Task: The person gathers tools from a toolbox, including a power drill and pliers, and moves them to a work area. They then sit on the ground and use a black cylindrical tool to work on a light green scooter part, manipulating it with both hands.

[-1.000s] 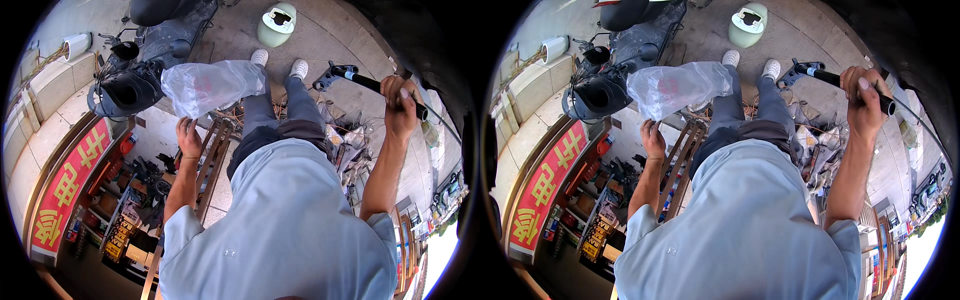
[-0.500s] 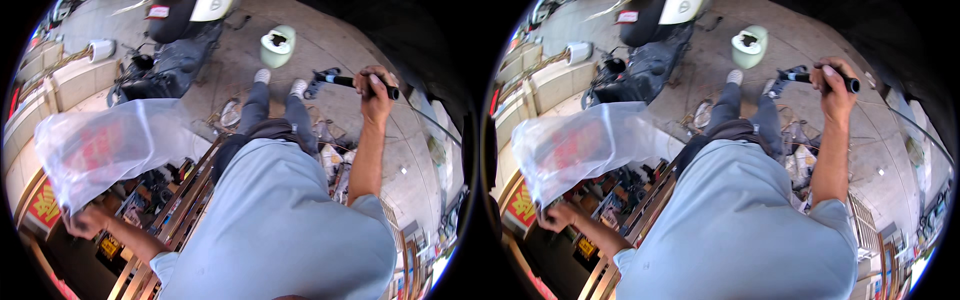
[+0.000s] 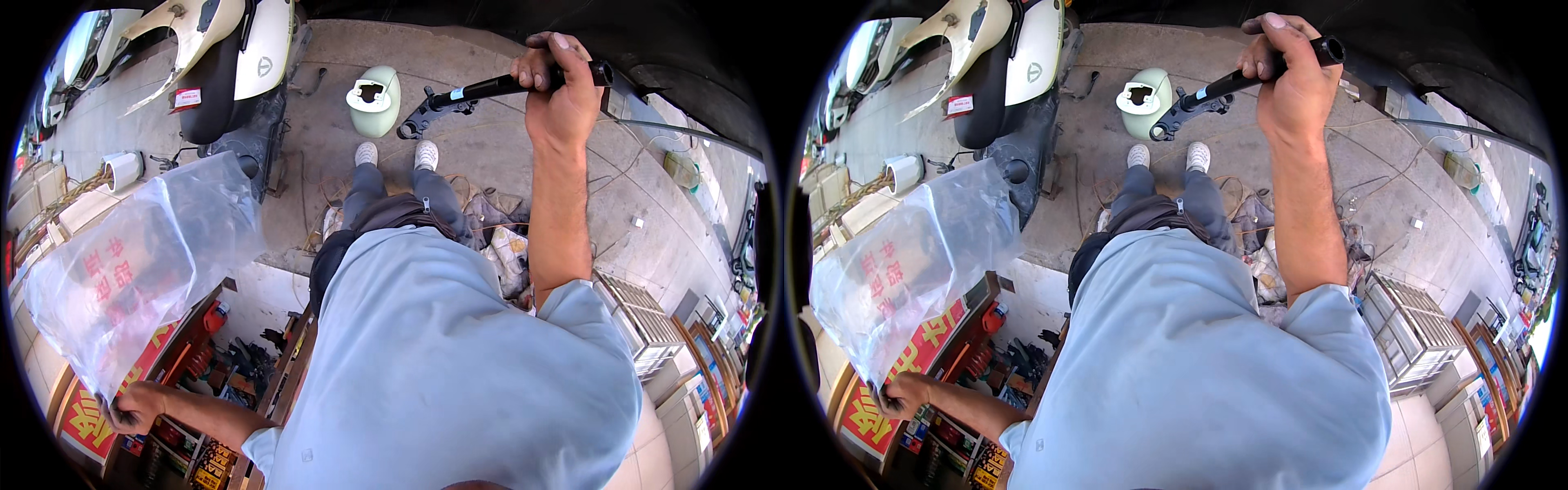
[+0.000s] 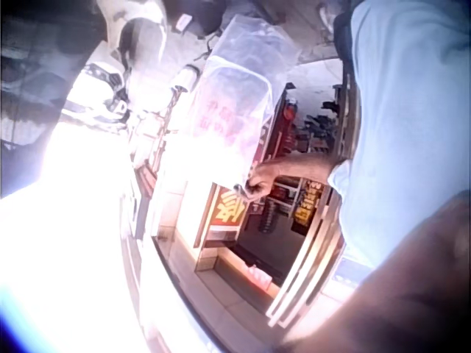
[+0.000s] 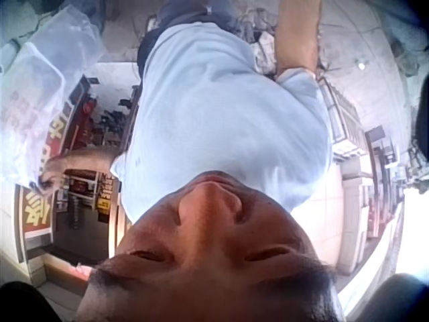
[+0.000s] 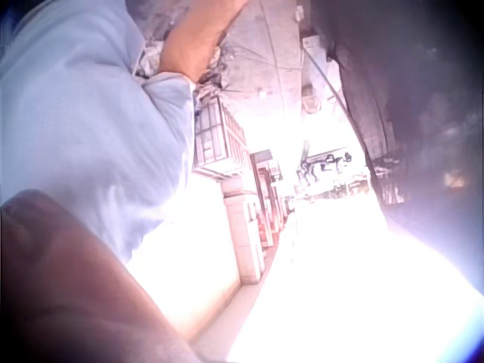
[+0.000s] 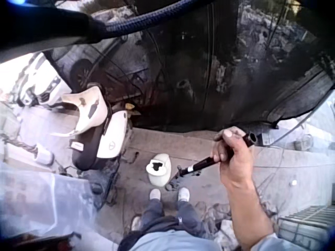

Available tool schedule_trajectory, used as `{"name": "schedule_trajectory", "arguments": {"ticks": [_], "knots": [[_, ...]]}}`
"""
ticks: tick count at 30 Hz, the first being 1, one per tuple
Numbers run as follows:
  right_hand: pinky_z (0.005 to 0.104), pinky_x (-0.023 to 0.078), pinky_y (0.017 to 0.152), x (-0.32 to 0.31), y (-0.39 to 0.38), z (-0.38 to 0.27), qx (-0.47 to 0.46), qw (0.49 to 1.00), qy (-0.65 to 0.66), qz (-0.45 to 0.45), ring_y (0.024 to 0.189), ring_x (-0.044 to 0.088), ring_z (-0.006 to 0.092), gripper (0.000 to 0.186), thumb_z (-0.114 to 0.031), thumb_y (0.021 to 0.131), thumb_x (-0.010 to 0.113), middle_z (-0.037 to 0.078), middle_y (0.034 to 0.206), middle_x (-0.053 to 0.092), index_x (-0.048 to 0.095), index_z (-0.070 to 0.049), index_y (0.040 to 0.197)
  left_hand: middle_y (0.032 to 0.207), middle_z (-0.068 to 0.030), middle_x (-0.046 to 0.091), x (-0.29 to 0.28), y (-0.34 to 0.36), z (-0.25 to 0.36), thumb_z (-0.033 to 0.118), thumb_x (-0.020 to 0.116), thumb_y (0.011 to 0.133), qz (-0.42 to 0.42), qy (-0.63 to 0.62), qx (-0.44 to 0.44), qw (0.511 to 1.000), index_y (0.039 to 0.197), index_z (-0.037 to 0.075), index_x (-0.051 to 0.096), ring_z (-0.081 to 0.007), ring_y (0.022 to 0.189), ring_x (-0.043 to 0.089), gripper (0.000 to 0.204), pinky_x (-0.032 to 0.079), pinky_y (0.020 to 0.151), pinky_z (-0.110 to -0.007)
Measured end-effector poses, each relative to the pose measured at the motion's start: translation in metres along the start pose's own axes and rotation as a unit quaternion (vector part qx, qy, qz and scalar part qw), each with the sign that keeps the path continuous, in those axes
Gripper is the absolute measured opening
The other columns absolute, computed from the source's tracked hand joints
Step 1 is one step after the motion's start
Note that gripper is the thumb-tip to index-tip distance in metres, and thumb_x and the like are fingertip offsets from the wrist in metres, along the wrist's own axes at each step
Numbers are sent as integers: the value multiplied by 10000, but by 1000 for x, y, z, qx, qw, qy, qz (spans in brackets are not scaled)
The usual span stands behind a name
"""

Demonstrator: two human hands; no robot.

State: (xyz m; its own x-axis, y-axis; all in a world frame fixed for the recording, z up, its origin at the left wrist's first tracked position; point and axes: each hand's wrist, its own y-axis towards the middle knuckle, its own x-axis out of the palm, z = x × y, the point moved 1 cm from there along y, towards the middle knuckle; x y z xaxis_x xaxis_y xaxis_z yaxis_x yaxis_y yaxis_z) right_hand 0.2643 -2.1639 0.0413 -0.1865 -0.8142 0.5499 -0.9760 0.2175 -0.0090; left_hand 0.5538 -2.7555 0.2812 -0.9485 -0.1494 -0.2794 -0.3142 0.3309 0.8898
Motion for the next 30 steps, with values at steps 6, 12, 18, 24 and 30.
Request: {"name": "schedule_trajectory", "arguments": {"ticks": [6, 12, 18, 24, 30], "knots": [[328, 413, 609, 0, -7, 0, 23, 1000, -20, 1, 544, 427, 144, 230, -126, 940, 586, 42, 559, 438, 638, 89, 874, 925, -165, 676, 64, -72, 51, -156, 508, 803, -170, -36, -94, 980, 815, -21, 645, -349, 936, 688, 193, 558, 870, -435], [320, 400, 636, -10, -5, 17, 64, 996, -56, -9, 544, 402, 130, 223, -139, 955, 580, 14, 549, 397, 628, 62, 872, 941, -162, 647, 53, -63, 67, -187, 487, 805, -186, -39, -97, 977, 814, -34, 608, -355, 990, 673, 195, 557, 874, -446], [322, 408, 640, -13, -9, 29, 76, 995, -68, -7, 540, 397, 122, 207, -129, 958, 581, 15, 557, 393, 611, 53, 865, 936, -147, 641, 46, -91, 74, -158, 514, 770, -244, -38, -119, 962, 806, -1, 621, -342, 986, 675, 193, 542, 881, -447], [333, 417, 657, -8, -17, 44, 85, 992, -88, 4, 546, 392, 128, 201, -133, 958, 584, 20, 566, 396, 599, 39, 855, 921, -120, 653, 45, -177, 73, -119, 603, 717, -354, -42, -141, 924, 815, 21, 625, -343, 996, 659, 172, 525, 875, -431], [347, 413, 677, 14, -29, 59, 91, 988, -122, 3, 559, 399, 144, 206, -139, 955, 584, 27, 567, 400, 583, 27, 833, 1080, -164, 670, -50, -416, 44, -42, 544, 781, -734, 101, -305, 599, 934, 41, 715, -346, 1062, 614, 244, 501, 927, -431]]}}
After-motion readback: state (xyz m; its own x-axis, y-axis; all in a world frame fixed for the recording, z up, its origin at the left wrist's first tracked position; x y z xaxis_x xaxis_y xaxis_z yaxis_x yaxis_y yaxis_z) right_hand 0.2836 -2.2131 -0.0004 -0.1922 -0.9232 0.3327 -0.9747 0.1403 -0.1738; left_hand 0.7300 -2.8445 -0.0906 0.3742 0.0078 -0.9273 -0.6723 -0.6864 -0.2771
